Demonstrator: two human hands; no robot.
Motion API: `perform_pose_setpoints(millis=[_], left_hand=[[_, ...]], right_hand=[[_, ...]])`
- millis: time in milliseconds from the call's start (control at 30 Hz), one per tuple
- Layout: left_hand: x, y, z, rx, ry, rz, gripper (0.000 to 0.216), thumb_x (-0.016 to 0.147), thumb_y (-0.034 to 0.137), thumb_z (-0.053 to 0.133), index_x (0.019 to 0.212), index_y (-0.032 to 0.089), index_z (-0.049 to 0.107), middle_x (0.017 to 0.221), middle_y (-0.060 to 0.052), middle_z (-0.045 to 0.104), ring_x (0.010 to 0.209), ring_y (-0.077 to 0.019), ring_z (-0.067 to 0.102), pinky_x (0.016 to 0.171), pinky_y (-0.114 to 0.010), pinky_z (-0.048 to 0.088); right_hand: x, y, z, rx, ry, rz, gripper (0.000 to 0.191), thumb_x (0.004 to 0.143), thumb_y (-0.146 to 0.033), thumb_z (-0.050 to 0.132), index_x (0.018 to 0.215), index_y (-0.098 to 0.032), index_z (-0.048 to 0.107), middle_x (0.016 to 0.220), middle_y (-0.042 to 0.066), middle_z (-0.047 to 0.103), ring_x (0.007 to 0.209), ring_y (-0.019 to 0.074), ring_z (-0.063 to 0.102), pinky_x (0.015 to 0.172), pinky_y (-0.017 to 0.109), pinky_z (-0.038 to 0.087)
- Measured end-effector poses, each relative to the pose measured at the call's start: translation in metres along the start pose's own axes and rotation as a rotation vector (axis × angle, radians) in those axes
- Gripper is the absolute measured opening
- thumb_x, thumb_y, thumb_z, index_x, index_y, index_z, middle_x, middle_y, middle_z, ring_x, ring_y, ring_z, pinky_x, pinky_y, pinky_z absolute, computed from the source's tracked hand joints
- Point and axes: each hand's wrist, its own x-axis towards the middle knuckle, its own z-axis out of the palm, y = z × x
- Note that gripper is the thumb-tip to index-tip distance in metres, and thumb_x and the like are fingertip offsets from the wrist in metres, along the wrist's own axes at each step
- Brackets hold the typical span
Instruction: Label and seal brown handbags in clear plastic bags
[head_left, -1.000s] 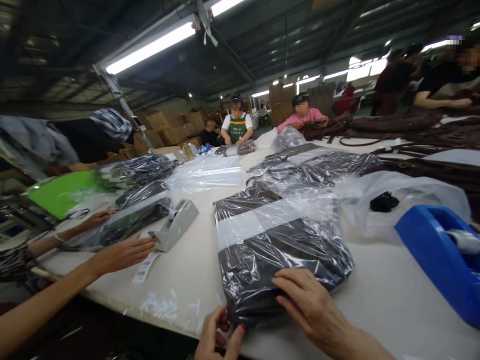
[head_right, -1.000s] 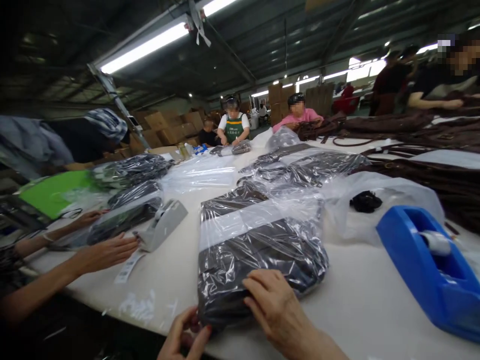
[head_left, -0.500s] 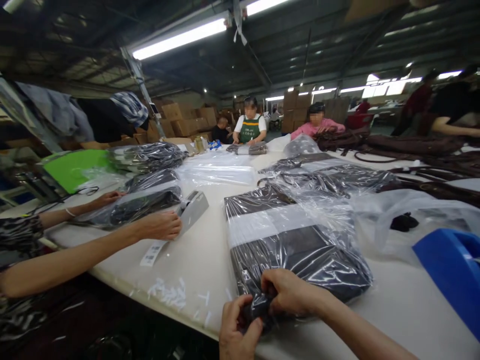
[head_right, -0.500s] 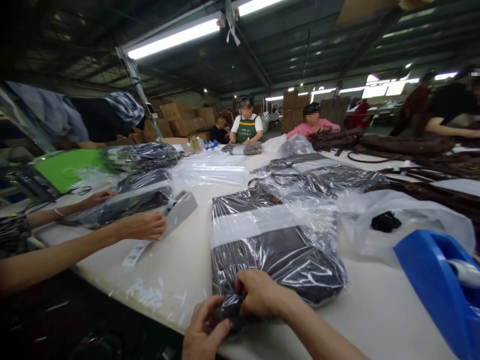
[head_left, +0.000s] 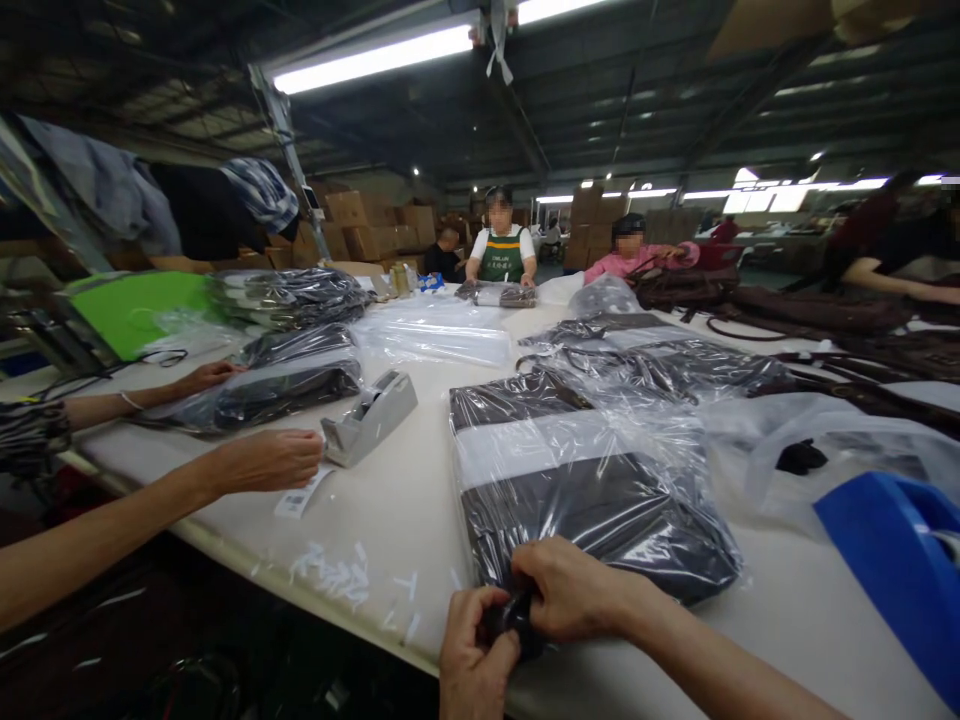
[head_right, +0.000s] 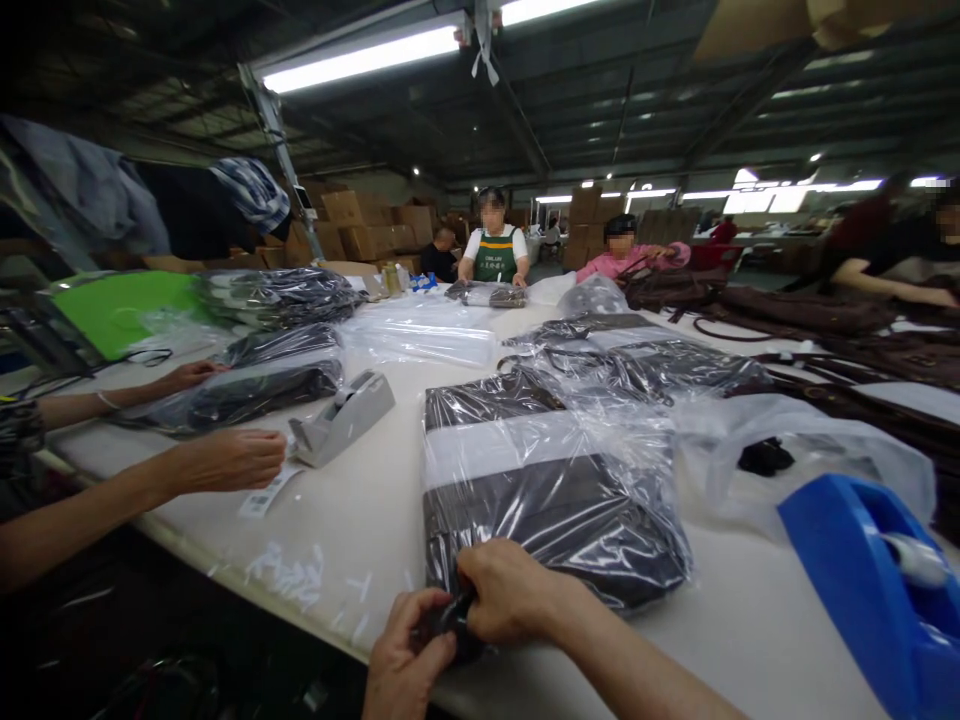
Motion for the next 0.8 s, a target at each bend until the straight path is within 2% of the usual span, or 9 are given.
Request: perform_pose_setpoints(millis=[100, 200, 300, 467, 533, 600, 700, 800], left_hand=[[-0.001, -0.007, -0.002, -0.030, -0.008, 0.057, 0.027, 0.066, 0.032, 0.058, 0.090, 0.021, 0.061, 0.087, -0.001, 0.053, 0.076, -0.0161, 0.052, 0.071, -0.029, 0.043], [-0.002, -0.015, -0.004, -0.032, -0.028, 0.137, 0.026, 0.071, 0.036, 0.057, 0.094, 0.024, 0.063, 0.091, -0.002, 0.053, 0.085, -0.0172, 0.052, 0.078, -0.029, 0.042], [-0.002, -0.021, -0.006, -0.034, -0.060, 0.175, 0.021, 0.074, 0.037, 0.056, 0.090, 0.026, 0.065, 0.092, -0.002, 0.050, 0.092, -0.0176, 0.051, 0.083, -0.029, 0.041], [-0.001, -0.025, -0.010, -0.008, -0.131, 0.210, 0.015, 0.077, 0.036, 0.056, 0.085, 0.027, 0.066, 0.096, -0.002, 0.047, 0.095, -0.0161, 0.049, 0.087, -0.027, 0.041], [0.000, -0.027, -0.013, 0.038, -0.156, 0.250, 0.015, 0.079, 0.034, 0.054, 0.087, 0.028, 0.065, 0.096, -0.002, 0.047, 0.095, -0.0155, 0.050, 0.086, -0.027, 0.043], [0.001, -0.030, -0.018, 0.138, -0.172, 0.336, 0.016, 0.080, 0.033, 0.053, 0.091, 0.028, 0.064, 0.097, -0.003, 0.047, 0.094, -0.0155, 0.051, 0.085, -0.027, 0.045], [0.004, -0.036, -0.028, 0.374, -0.179, 0.562, 0.021, 0.077, 0.031, 0.059, 0.098, 0.027, 0.062, 0.102, -0.005, 0.046, 0.094, -0.0172, 0.052, 0.084, -0.030, 0.049], [0.005, -0.039, -0.035, 0.578, -0.079, 0.821, 0.033, 0.073, 0.026, 0.063, 0.106, 0.024, 0.058, 0.110, -0.009, 0.045, 0.096, -0.0197, 0.052, 0.081, -0.032, 0.052]], right_hand=[[-0.002, 0.000, -0.008, 0.101, -0.060, -0.052, 0.015, 0.058, -0.011, 0.052, 0.072, -0.016, 0.058, 0.060, -0.002, 0.054, 0.053, 0.0102, 0.045, 0.048, 0.018, 0.028], [-0.007, 0.000, -0.009, 0.054, -0.017, -0.123, 0.017, 0.058, -0.009, 0.051, 0.072, -0.016, 0.056, 0.064, -0.002, 0.054, 0.057, 0.0110, 0.046, 0.052, 0.019, 0.031], [-0.016, 0.001, 0.002, 0.026, 0.033, -0.157, 0.021, 0.059, -0.007, 0.050, 0.076, -0.016, 0.054, 0.074, 0.001, 0.055, 0.067, 0.0136, 0.049, 0.060, 0.022, 0.034], [-0.027, 0.009, 0.026, 0.128, 0.118, -0.102, 0.029, 0.059, -0.011, 0.055, 0.087, -0.018, 0.051, 0.088, 0.002, 0.052, 0.077, 0.0161, 0.048, 0.068, 0.026, 0.038], [-0.027, 0.013, 0.033, 0.152, 0.167, -0.105, 0.027, 0.061, -0.010, 0.056, 0.086, -0.019, 0.051, 0.088, 0.001, 0.051, 0.080, 0.0163, 0.048, 0.069, 0.026, 0.037], [-0.025, 0.015, 0.040, 0.174, 0.217, -0.126, 0.023, 0.061, -0.007, 0.055, 0.081, -0.019, 0.050, 0.082, 0.000, 0.051, 0.078, 0.0155, 0.048, 0.067, 0.025, 0.036], [-0.025, 0.017, 0.050, 0.202, 0.278, -0.193, 0.020, 0.062, -0.004, 0.051, 0.076, -0.018, 0.049, 0.078, 0.000, 0.050, 0.074, 0.0143, 0.047, 0.063, 0.024, 0.035], [-0.031, 0.015, 0.060, 0.110, 0.368, -0.302, 0.018, 0.066, -0.002, 0.045, 0.075, -0.017, 0.049, 0.077, 0.002, 0.050, 0.073, 0.0156, 0.046, 0.061, 0.025, 0.034]])
